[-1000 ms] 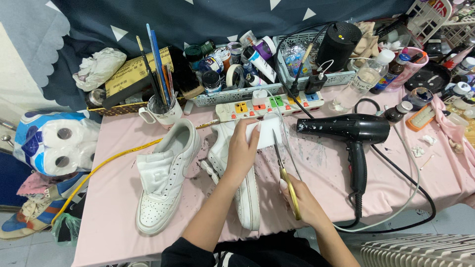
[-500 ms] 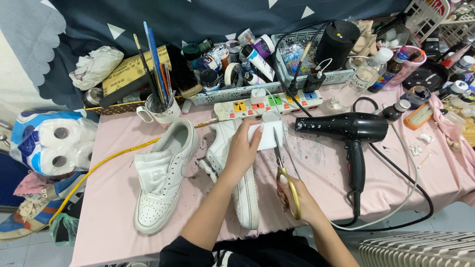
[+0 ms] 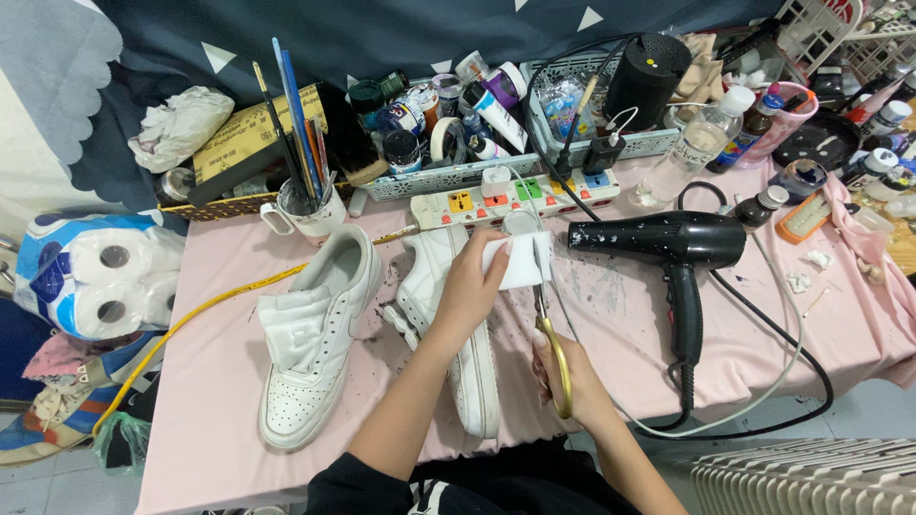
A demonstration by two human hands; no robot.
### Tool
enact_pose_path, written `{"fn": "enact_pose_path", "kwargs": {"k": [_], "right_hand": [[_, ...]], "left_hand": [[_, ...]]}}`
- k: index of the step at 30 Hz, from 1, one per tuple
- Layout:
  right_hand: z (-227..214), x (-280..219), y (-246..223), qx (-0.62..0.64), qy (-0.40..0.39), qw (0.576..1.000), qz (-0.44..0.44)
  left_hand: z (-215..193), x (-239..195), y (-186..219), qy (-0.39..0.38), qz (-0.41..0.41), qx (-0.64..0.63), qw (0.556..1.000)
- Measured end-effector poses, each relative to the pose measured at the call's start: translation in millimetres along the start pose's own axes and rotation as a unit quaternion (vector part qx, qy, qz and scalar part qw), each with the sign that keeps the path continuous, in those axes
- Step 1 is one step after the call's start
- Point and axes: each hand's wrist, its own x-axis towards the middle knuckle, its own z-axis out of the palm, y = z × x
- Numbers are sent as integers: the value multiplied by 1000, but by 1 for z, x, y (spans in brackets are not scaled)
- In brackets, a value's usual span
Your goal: The person cleans a pair of white sneakers on a cluttered table. They use a white cloth to wipe the shoes, pour liquid from a bottle onto the cloth, and use a hairdryer to dry the surface. The person also uses a sanding block to rub the sole and sides of the shoe.
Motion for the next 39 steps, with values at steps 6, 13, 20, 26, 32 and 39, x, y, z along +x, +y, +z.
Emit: {"fn": "enact_pose_path", "kwargs": {"k": [6,13,20,26,32,39], "right_hand": [[-1,0,7,-2,26,999,19],[-3,11,7,-11,-27,994,-102],[1,-1,-12,-20,18,1000,-2],[-1,5,-16,0,-16,999,-52],[1,5,-12,-6,14,1000,-22],[-8,2,2,-9,47,999,0]], "left_hand": [[-3,-1,3,-11,-17,-21,1000],[-11,-3,11,-86,-5,-4,996],[-3,-5,8,-44,-27,42,998],[-8,-3,8,-89,-21,29,995],[-8,-3,3,-87,-47,16,995],[-5,1,-15,-38,-61,-36,997]]}}
